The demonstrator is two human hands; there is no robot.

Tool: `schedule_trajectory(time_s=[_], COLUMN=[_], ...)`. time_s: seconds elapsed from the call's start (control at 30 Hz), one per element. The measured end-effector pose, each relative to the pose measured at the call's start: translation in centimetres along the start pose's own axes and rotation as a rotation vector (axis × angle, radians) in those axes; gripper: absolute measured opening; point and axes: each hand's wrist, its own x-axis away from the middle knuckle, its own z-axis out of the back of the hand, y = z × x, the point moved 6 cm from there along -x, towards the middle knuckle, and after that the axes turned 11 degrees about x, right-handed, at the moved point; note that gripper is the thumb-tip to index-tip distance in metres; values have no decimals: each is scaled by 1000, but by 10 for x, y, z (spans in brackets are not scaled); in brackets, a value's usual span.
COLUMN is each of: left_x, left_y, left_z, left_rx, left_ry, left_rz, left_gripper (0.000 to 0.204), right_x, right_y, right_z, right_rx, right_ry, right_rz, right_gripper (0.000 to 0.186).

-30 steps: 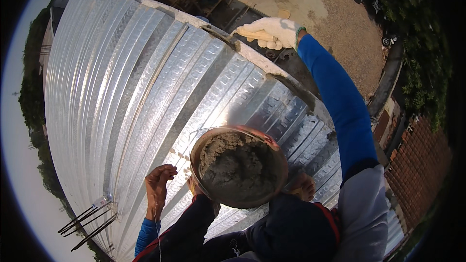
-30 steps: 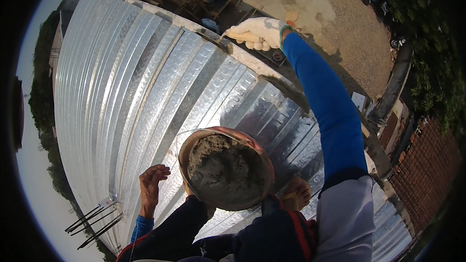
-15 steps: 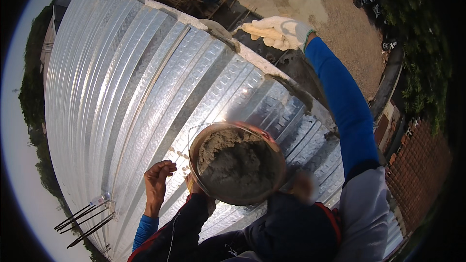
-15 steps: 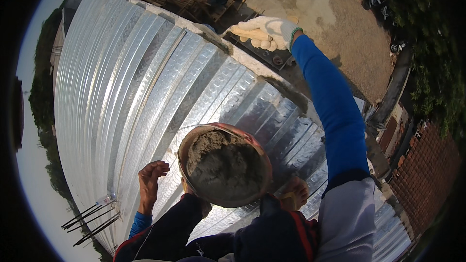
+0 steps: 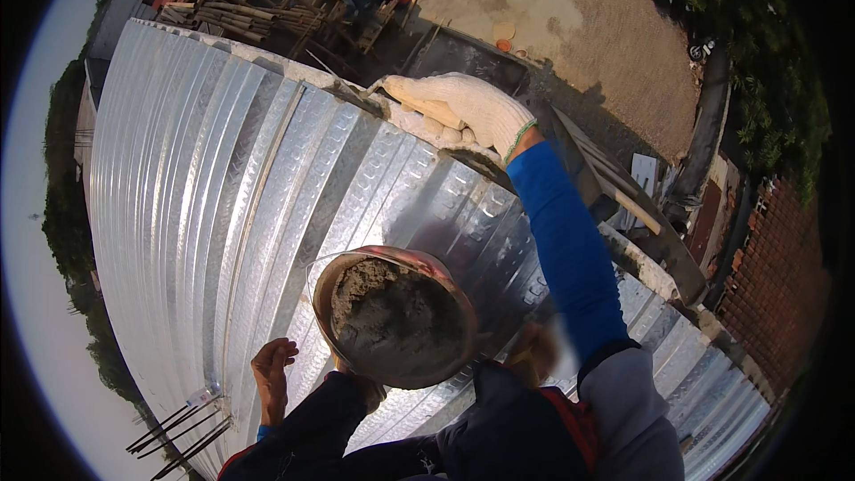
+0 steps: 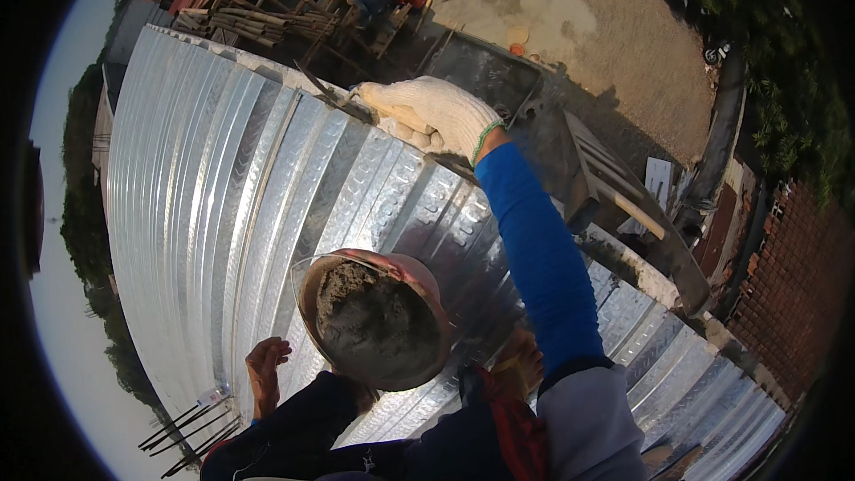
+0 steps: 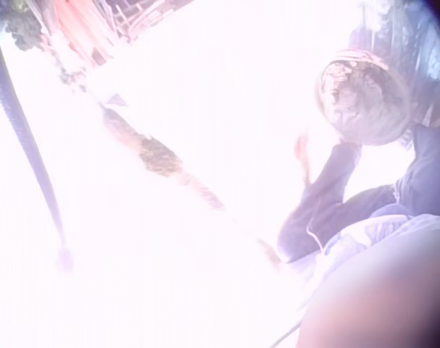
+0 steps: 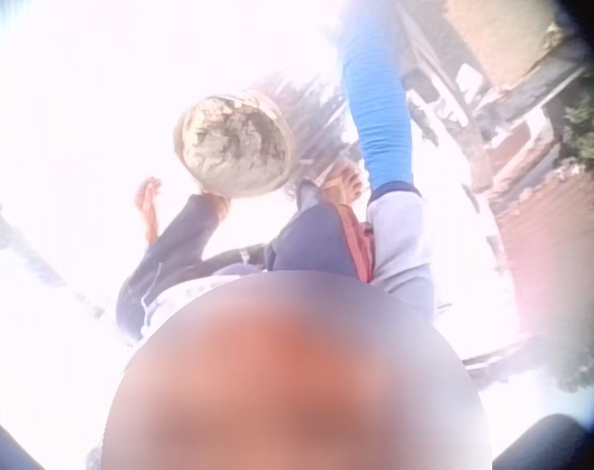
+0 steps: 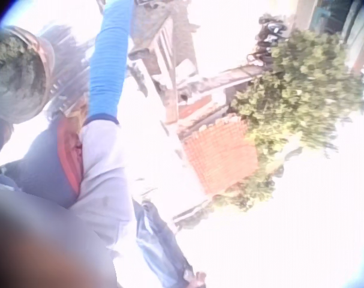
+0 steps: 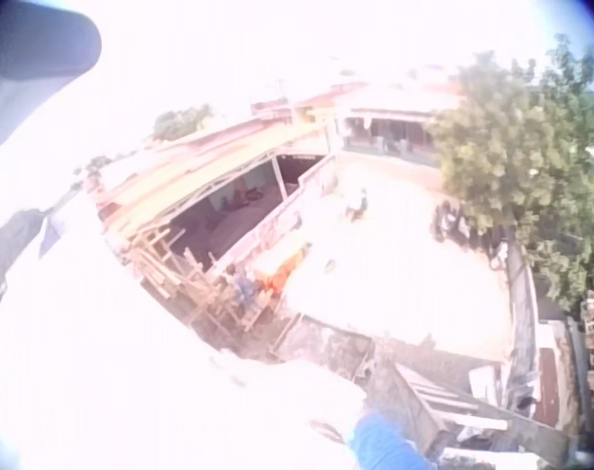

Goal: The person scoops cement from a bucket with a trowel and applies it to the seams of a corrugated metal roof. The person repeatedly spreads and smooths the cement along the roof ridges while another worker is visible nearby.

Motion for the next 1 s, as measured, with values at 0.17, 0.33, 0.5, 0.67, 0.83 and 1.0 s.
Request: schedule_trajectory(time_s=[0.17,0.33,0.5,0.67,0.83,1.0], left_x=[15,19,15,19,23,35], left_y=[-28,-44,-39,-33,-37,-41], left_z=[30,23,-5,-9,-3,-15], left_rx=[-152,-216,-223,-176,-98,-42], left_ry=[76,26,-90,-112,-49,-33], left_rz=[176,248,229,200,155,125], left_gripper=[31,34,34,34,37,37], right_x=[52,73,67,-12,-84,-111], right_y=[37,91,91,55,24,23], right_z=[-9,-14,-5,15,24,30], right_rx=[-293,-309,-102,4,197,227], right_ry=[54,67,51,19,-59,-133], right_rz=[161,26,20,28,130,14], right_gripper=[47,45,36,33,32,38])
